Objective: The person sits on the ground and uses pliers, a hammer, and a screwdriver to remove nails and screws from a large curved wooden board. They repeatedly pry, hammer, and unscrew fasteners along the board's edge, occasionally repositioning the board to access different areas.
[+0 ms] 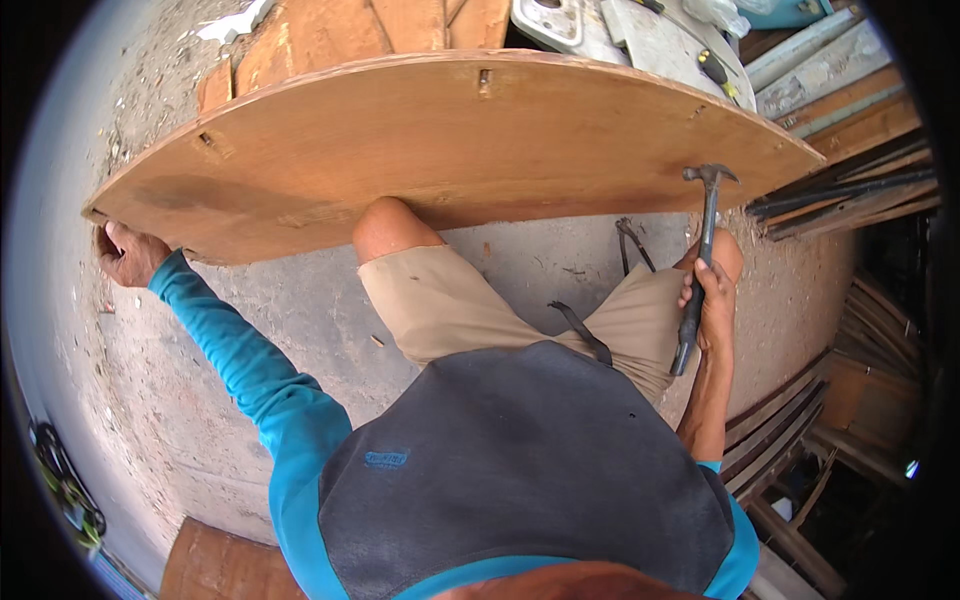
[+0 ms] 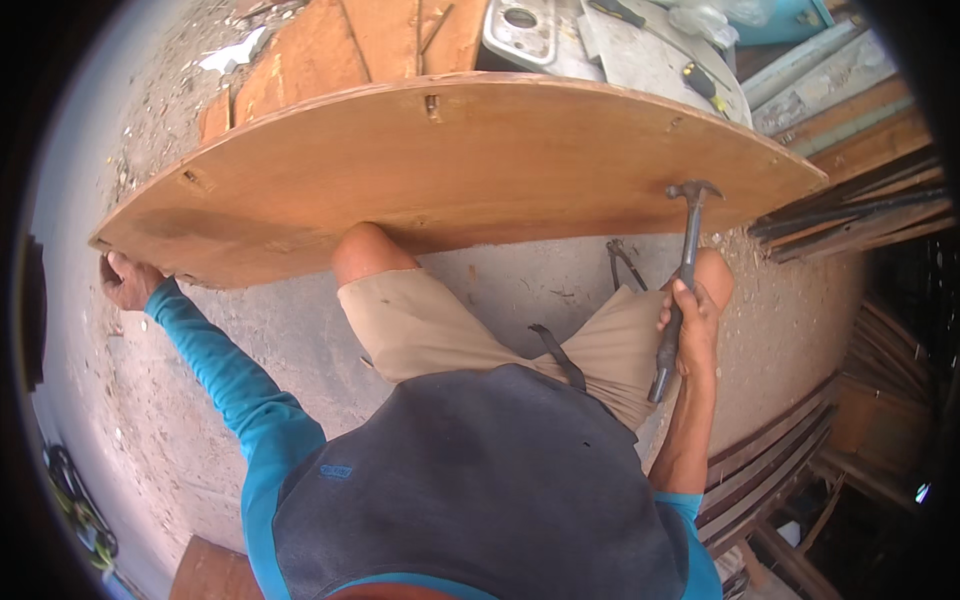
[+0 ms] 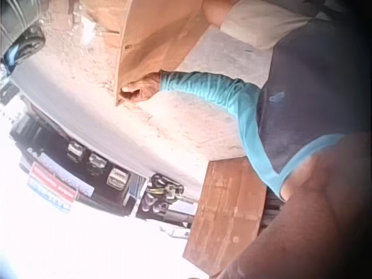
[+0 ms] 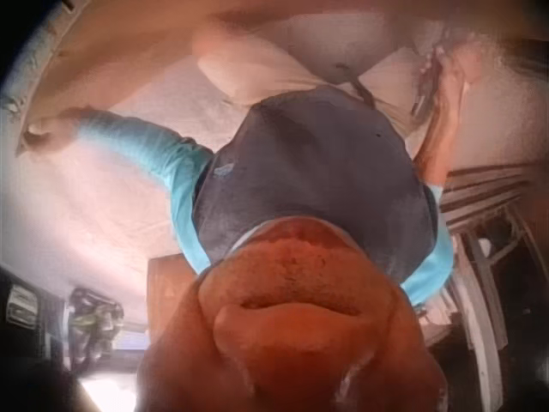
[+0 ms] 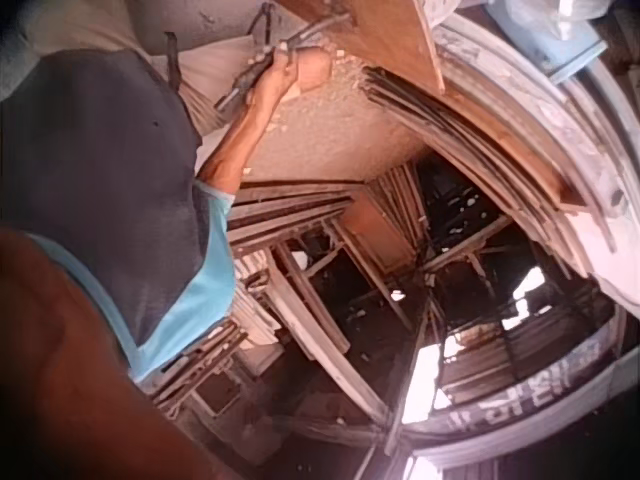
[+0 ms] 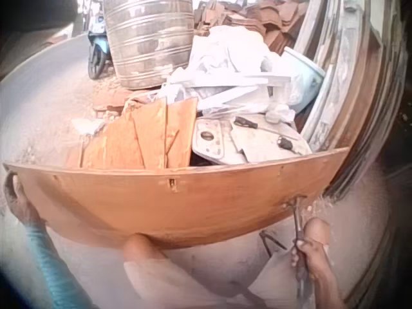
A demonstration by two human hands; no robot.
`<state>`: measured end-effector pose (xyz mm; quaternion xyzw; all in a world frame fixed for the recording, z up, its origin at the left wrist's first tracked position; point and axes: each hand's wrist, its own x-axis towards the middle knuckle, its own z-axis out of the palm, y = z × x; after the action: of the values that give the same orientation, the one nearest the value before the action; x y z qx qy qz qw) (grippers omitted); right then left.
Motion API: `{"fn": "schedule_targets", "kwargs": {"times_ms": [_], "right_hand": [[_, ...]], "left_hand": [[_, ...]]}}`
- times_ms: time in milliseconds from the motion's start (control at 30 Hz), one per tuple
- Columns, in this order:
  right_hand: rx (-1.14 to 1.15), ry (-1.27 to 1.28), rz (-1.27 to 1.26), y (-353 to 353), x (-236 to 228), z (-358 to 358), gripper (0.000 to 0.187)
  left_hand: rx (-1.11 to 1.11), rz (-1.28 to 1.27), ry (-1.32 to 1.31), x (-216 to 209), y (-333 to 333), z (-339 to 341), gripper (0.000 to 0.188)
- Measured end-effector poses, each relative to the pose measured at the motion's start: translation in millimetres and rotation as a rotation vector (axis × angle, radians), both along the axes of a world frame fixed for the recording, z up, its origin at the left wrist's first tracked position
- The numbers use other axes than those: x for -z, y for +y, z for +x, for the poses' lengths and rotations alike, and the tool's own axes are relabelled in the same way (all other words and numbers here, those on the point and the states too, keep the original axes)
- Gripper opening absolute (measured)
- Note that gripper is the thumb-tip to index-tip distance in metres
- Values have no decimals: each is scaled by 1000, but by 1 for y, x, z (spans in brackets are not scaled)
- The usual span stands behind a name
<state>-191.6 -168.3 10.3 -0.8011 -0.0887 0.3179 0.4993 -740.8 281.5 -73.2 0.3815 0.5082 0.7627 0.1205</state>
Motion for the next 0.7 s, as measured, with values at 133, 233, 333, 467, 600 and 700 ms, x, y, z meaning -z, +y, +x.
{"fn": "schedule_targets", "kwargs": {"times_ms": [133,233,333,467,600,700], "right_hand": [[195,240,92,-1,71,-7,29],[415,444,107,7,134,-25,19],[467,454,-9,19,200,-39,19],[324,125,-252,46,256,-69,24],[140,-101,-389,31,296,-101,28],[-38,-208,-543,23,279,-104,35]], "left_hand": [[414,109,642,-68,-80,182,27],[647,199,970,-71,-69,258,41],[576,75,1258,-57,-66,294,54],[462,-11,1478,-45,-68,300,52],[417,-33,1482,-51,-77,293,48],[418,-16,1435,-51,-80,292,49]]}}
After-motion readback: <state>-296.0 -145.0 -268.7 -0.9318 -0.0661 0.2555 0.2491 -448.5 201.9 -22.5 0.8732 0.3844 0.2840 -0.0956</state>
